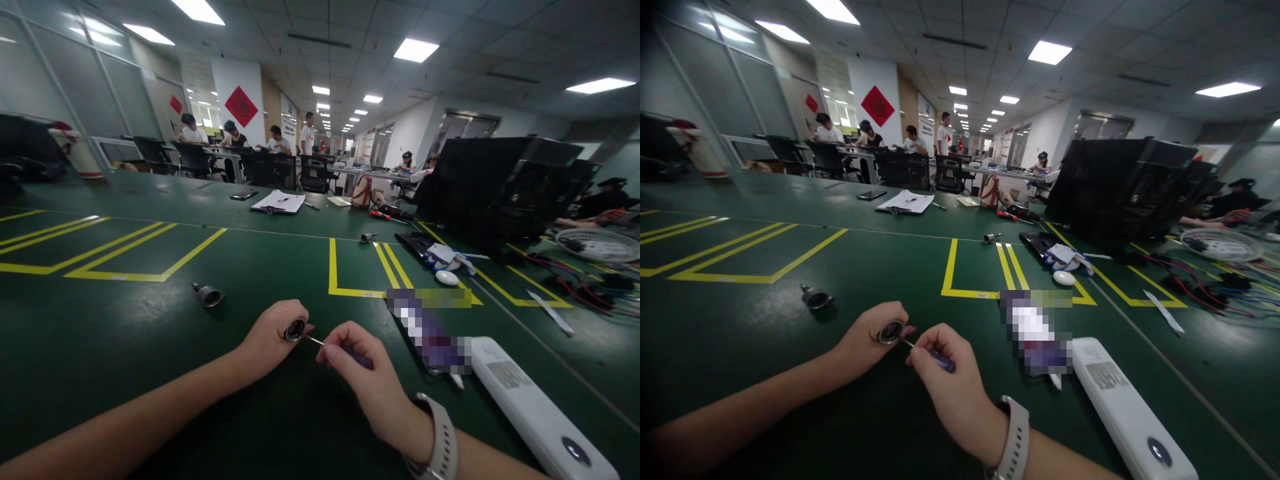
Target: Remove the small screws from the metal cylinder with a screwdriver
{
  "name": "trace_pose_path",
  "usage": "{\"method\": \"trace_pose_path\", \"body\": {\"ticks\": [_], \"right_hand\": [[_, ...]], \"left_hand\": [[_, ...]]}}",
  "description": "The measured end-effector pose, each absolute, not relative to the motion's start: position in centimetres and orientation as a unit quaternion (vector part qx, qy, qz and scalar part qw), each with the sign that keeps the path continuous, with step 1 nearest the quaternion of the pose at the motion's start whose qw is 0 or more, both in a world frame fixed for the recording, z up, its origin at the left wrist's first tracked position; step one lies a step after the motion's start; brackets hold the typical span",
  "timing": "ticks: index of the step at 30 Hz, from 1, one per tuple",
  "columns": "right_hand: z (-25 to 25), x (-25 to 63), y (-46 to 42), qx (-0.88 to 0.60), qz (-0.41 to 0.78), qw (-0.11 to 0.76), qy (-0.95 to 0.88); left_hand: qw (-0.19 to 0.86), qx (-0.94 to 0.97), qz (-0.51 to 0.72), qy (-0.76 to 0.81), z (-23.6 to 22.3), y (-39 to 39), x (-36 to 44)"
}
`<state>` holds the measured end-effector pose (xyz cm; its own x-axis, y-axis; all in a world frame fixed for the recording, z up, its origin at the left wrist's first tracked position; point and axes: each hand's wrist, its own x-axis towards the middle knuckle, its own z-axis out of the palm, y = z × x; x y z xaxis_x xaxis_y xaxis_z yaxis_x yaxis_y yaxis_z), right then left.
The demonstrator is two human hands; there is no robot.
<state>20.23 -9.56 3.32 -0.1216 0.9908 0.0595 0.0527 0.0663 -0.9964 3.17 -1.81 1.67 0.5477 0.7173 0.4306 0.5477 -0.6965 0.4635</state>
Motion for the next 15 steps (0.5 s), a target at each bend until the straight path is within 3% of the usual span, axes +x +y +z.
{"method": "trace_pose_path", "body": {"ticks": [7,15], "right_hand": [[2.0,20.0,-8.7,-0.366,0.650,0.539,-0.391],[1.6,20.0,-8.8,-0.332,0.691,0.538,-0.350]], "left_hand": [[0.128,0.874,0.323,0.339,0.8,-1.4,2.8],[0.167,0.860,0.332,0.350,0.6,-1.0,2.8]]}}
